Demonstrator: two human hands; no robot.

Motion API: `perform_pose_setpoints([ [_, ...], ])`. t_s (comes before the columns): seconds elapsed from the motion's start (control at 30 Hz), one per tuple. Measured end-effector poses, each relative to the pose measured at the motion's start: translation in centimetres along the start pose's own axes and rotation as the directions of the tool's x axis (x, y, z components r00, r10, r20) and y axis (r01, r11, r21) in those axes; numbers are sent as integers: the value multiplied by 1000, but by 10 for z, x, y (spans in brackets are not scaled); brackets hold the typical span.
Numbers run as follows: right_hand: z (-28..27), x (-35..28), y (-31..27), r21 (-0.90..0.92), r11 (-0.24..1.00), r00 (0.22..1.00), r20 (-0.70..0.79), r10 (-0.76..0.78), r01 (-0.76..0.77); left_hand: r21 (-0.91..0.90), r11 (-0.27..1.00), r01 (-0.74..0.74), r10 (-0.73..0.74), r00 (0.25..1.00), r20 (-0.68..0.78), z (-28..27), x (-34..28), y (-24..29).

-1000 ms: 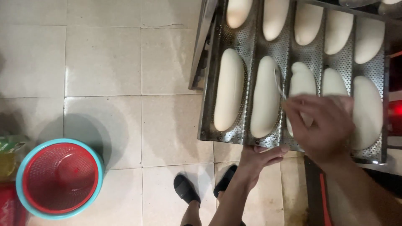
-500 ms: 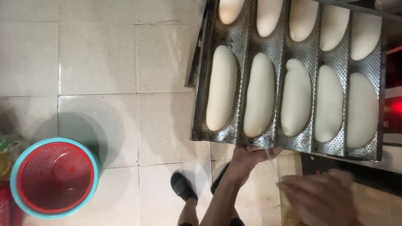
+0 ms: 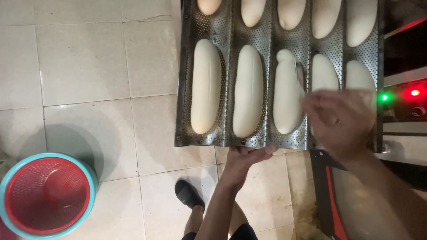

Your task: Score loaves of raw bread dough on a baking rack using a lame.

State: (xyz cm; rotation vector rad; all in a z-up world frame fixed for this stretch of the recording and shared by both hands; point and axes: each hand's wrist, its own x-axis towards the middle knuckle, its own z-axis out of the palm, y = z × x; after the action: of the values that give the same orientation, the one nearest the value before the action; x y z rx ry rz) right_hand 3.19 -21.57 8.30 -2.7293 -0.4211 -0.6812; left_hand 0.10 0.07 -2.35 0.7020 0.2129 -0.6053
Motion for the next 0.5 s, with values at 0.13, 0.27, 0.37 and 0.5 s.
perform_pose_setpoints([
  [0.13, -32, -95, -18, -326, 945, 736, 643, 210, 16, 3, 1000, 7, -7, 1000, -19, -4, 0, -6],
  [0.27, -69, -89, -30, -30, 985, 959, 232, -160, 171, 25, 998, 63, -62, 997, -50, -3, 0, -5],
  [0.37, -69, -49, 6, -338, 897, 855, 335, 397, -284, -41, 999, -25, 25, 1000, 8, -3, 2, -12],
  [0.5, -47, -1, 39, -76, 997, 998, -65, -5, 0, 63, 994, 87, -79, 988, -131, 13, -1, 7],
])
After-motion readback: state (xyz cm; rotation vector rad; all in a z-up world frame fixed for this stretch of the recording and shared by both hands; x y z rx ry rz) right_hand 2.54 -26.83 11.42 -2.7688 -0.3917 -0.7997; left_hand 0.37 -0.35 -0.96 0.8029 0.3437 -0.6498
